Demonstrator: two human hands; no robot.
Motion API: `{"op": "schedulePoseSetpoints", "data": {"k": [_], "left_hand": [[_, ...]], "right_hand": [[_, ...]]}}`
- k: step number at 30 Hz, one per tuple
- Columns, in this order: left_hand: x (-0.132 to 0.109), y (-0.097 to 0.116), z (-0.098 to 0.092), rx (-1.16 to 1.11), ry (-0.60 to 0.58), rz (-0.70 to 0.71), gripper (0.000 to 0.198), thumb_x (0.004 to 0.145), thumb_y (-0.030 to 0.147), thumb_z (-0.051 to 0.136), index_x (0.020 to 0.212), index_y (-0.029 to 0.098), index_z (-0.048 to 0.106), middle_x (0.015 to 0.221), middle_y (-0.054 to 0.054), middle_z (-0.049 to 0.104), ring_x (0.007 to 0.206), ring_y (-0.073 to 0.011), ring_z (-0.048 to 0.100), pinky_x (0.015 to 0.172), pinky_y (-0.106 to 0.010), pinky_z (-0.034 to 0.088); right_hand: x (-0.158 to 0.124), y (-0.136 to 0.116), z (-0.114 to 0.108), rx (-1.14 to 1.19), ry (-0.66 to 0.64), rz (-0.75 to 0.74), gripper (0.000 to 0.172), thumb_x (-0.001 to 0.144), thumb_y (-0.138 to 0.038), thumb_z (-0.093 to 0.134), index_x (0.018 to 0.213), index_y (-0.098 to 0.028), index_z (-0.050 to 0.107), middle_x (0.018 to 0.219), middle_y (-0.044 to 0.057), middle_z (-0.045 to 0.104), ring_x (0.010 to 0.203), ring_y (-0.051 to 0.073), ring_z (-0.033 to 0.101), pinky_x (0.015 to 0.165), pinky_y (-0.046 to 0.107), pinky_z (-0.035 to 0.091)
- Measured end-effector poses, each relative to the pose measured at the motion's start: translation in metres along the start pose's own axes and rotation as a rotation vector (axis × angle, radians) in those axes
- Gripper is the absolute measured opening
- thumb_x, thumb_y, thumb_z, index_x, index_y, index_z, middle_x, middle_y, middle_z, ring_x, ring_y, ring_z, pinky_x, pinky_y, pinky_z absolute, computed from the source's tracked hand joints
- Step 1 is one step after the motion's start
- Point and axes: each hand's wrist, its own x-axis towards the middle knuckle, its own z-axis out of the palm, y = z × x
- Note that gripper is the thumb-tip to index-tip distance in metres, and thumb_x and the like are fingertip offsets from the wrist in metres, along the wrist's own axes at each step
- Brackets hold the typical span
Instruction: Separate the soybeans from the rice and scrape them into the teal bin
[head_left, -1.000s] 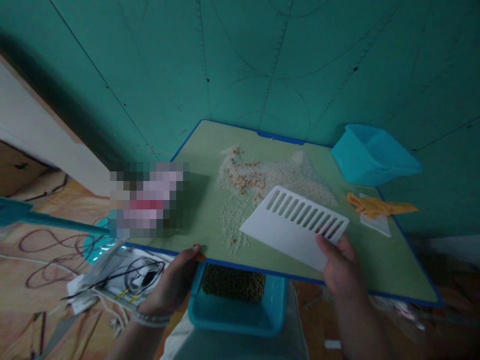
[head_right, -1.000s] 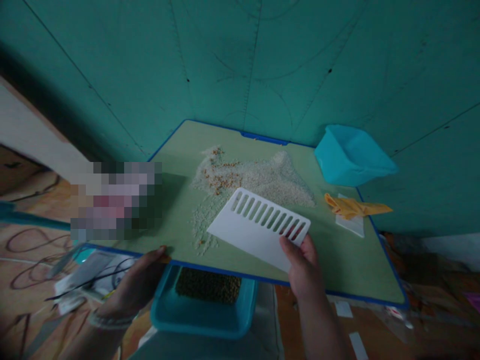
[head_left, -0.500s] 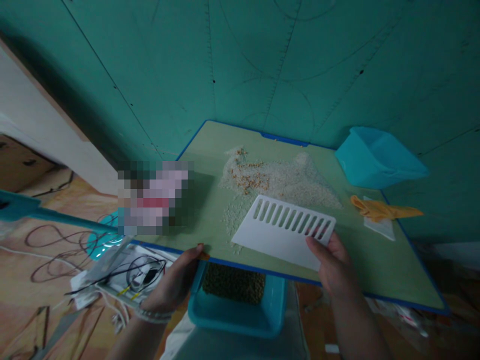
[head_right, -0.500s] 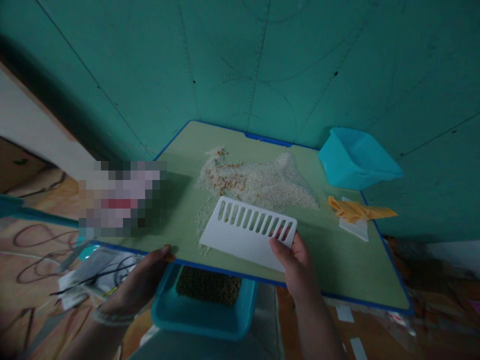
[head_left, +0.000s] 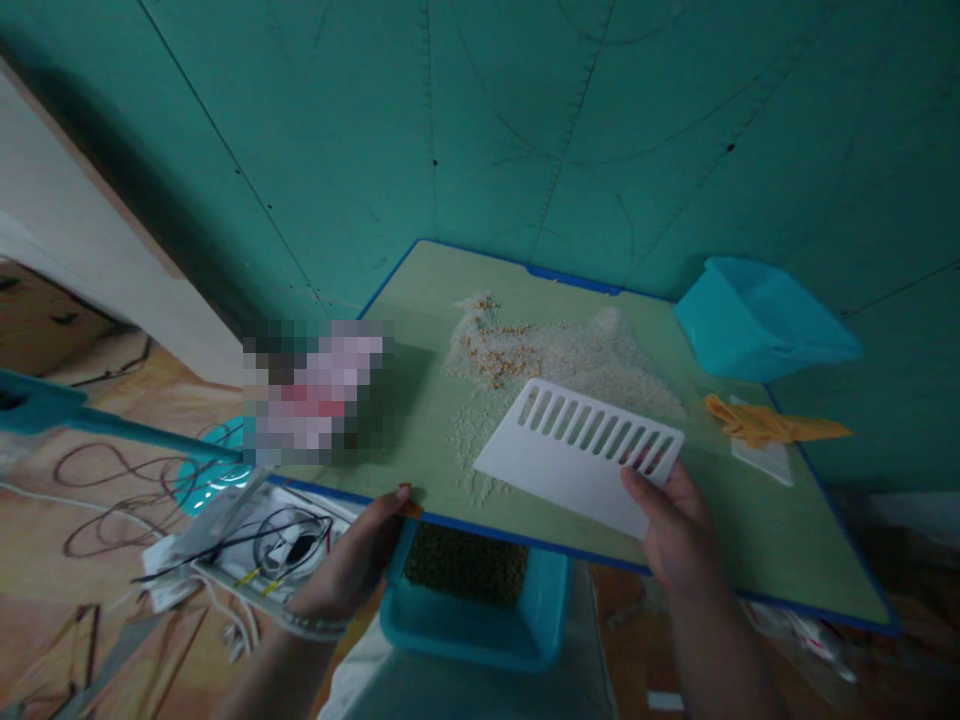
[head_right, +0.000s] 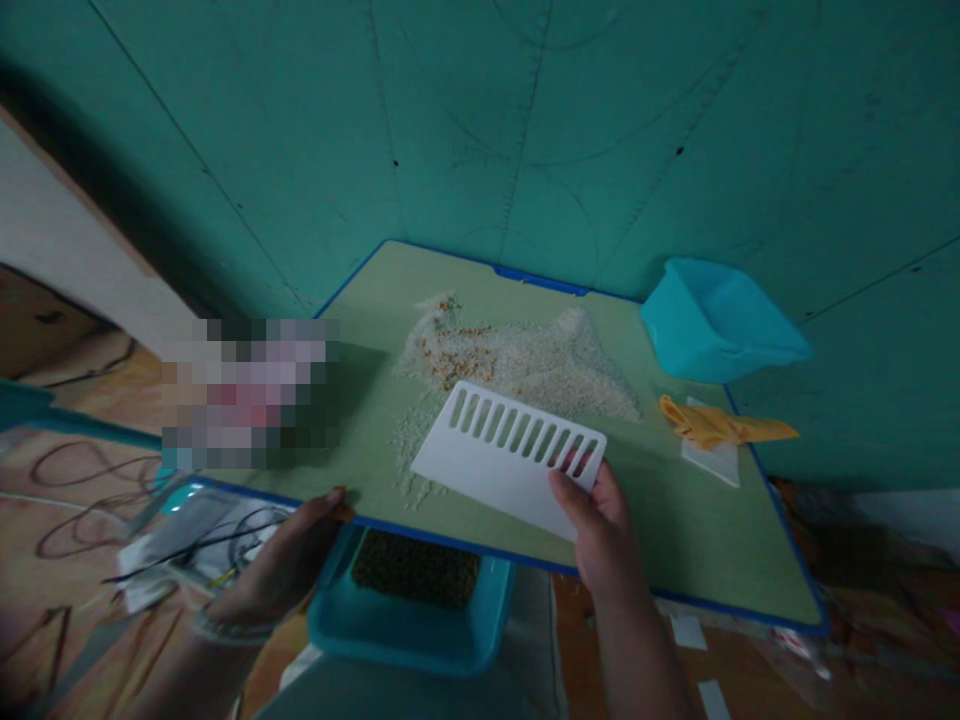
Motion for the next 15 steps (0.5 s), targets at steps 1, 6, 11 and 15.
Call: {"op": "schedulePoseSetpoints", "data": {"k": [1, 6, 11, 15], "left_hand": [[-0.001, 0.0, 0.001, -0.012, 0.004, 0.005, 0.02, 0.071, 0.027, 0.065, 0.089, 0.018, 0.066, 0.091, -0.003, 0.072, 0.092, -0.0229, 0.064, 0.085, -0.03, 0.047], [-0.003, 0.003, 0.007, -0.021, -0.011, 0.009, 0.022, 0.074, 0.026, 0.063, 0.094, 0.019, 0.066, 0.092, -0.002, 0.072, 0.092, -0.0227, 0.064, 0.088, -0.031, 0.045], [0.0, 0.0, 0.003, 0.016, 0.0, -0.006, 0.016, 0.073, 0.029, 0.063, 0.085, 0.019, 0.067, 0.083, -0.004, 0.073, 0.089, -0.0233, 0.065, 0.083, -0.031, 0.048], [0.0, 0.0, 0.002, -0.022, -0.002, 0.015, 0.013, 0.074, 0.027, 0.062, 0.084, 0.02, 0.067, 0.091, -0.001, 0.072, 0.088, -0.0209, 0.065, 0.083, -0.029, 0.048]], "right_hand": [[-0.001, -0.001, 0.002, -0.002, -0.003, -0.005, 0.036, 0.059, -0.029, 0.077, 0.091, -0.025, 0.061, 0.078, -0.001, 0.072, 0.07, 0.022, 0.068, 0.076, 0.041, 0.05], [0.0, -0.006, 0.003, -0.019, 0.028, -0.041, 0.032, 0.063, -0.026, 0.074, 0.092, -0.025, 0.059, 0.079, -0.001, 0.072, 0.072, 0.023, 0.068, 0.077, 0.041, 0.05], [0.004, -0.005, -0.006, -0.064, 0.046, -0.065, 0.031, 0.066, -0.027, 0.072, 0.094, -0.026, 0.059, 0.079, 0.0, 0.073, 0.083, 0.027, 0.067, 0.081, 0.046, 0.048], [0.002, -0.002, -0.006, -0.045, 0.032, -0.031, 0.032, 0.065, -0.028, 0.073, 0.094, -0.025, 0.059, 0.078, 0.001, 0.073, 0.084, 0.027, 0.067, 0.083, 0.046, 0.046]]}}
